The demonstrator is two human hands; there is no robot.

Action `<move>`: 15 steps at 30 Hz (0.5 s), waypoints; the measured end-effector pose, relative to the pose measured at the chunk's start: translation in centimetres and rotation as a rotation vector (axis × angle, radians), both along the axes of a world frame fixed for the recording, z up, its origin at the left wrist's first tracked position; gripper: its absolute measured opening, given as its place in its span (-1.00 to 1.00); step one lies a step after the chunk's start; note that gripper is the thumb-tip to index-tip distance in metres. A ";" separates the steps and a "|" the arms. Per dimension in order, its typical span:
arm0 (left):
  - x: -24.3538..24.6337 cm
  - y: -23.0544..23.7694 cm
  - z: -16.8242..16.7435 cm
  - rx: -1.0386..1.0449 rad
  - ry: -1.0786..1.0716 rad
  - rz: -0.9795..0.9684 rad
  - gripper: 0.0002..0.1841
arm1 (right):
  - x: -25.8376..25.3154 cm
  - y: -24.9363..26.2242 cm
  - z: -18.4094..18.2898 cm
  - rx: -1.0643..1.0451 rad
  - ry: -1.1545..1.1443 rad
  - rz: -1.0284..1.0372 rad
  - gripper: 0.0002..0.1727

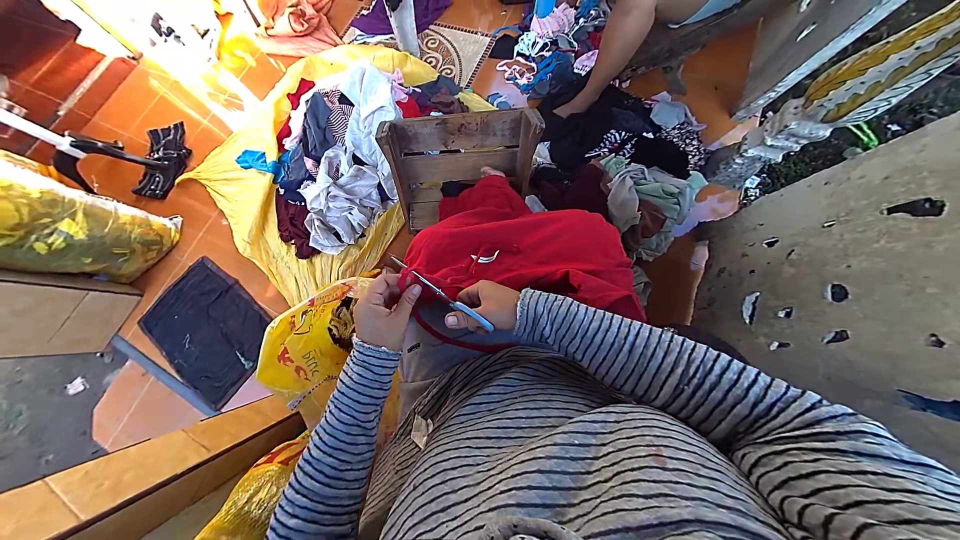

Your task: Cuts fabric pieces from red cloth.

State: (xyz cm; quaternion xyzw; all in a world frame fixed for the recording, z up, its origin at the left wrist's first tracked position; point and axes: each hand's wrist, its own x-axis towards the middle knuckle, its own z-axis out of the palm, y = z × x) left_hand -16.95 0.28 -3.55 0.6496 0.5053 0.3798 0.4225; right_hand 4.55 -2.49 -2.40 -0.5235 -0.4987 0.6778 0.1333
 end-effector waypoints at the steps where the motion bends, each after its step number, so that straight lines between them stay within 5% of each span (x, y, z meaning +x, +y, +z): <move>1: 0.1 0.0 -0.1 0.002 0.017 -0.011 -0.82 | 0.0 -0.1 -0.2 0.020 -0.011 0.012 -0.57; 6: 0.3 -0.2 -0.4 0.046 0.024 -0.089 -0.84 | 0.4 0.1 0.0 0.169 -0.154 0.113 -0.41; 15: -0.3 0.0 -0.7 -0.010 0.146 -0.215 -0.80 | -0.1 -0.3 0.0 0.181 -0.140 0.140 -0.48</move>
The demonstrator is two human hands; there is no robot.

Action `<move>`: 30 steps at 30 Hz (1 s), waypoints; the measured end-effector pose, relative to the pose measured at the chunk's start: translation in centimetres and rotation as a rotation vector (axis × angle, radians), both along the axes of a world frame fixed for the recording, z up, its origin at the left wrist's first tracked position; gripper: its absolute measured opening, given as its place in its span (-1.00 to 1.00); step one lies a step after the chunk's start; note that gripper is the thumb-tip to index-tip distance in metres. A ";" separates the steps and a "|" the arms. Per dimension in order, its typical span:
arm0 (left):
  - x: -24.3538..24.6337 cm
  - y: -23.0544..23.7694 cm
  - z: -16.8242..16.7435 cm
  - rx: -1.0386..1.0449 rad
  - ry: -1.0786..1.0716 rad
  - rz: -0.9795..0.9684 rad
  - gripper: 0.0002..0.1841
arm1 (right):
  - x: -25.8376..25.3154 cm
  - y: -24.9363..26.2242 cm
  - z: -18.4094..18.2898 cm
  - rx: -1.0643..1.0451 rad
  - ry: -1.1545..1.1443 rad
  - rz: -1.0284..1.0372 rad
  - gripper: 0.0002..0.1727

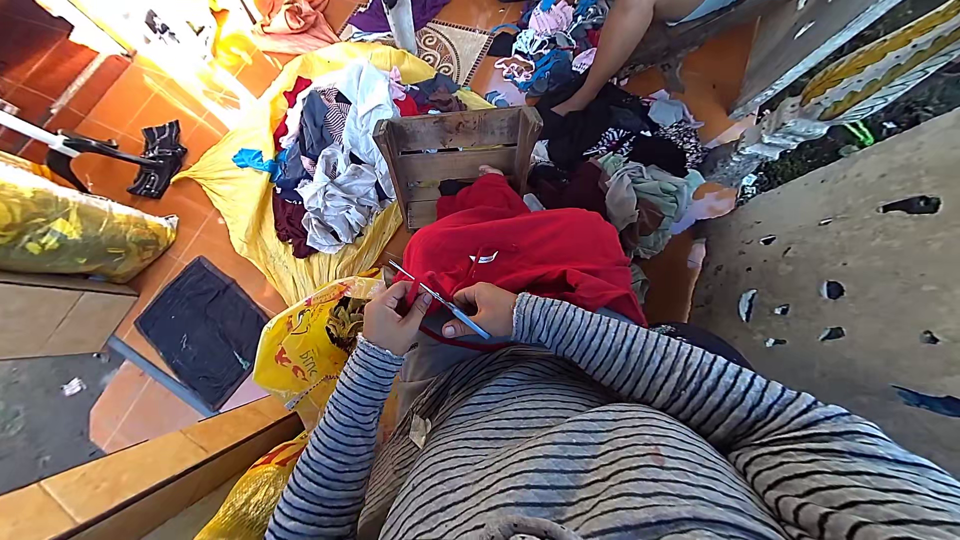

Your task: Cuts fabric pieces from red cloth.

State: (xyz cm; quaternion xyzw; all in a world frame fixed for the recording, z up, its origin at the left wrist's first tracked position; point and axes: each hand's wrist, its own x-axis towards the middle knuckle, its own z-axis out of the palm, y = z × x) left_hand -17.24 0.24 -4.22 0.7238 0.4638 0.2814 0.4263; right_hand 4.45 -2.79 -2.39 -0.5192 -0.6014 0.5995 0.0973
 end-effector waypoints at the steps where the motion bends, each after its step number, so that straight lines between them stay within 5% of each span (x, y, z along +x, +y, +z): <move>1: -0.5 0.2 0.3 -0.049 0.072 -0.075 -0.78 | 0.0 -0.1 0.0 -0.037 0.000 0.047 -0.46; 6: -3.6 0.3 3.7 0.029 0.254 -0.227 -0.70 | 1.3 -0.8 0.7 -0.134 -0.165 0.308 -0.33; 13: -11.9 0.3 13.0 0.331 -0.328 -0.188 -0.66 | 7.7 -3.4 0.0 -0.032 -0.075 0.418 -0.49; 15: -13.7 0.1 14.4 0.197 -0.638 -0.225 -0.58 | 9.4 -4.2 -0.6 -0.014 -0.011 0.344 -0.51; 18: -13.9 -0.3 15.0 0.017 -1.113 -0.086 -0.71 | 11.1 -5.1 -1.8 -0.005 0.069 0.237 -0.42; 25: -10.0 1.8 7.9 -0.193 -1.032 0.178 -0.68 | 12.6 -6.9 -2.5 -0.037 0.257 0.025 -0.35; 28: -11.0 2.5 3.6 -0.342 -1.229 0.207 -0.50 | 13.9 -8.1 -1.9 -0.010 0.315 -0.069 -0.34; 30: -11.6 2.5 1.1 -0.441 -1.120 0.412 -0.35 | 15.0 -9.1 -1.5 0.033 0.318 -0.160 -0.31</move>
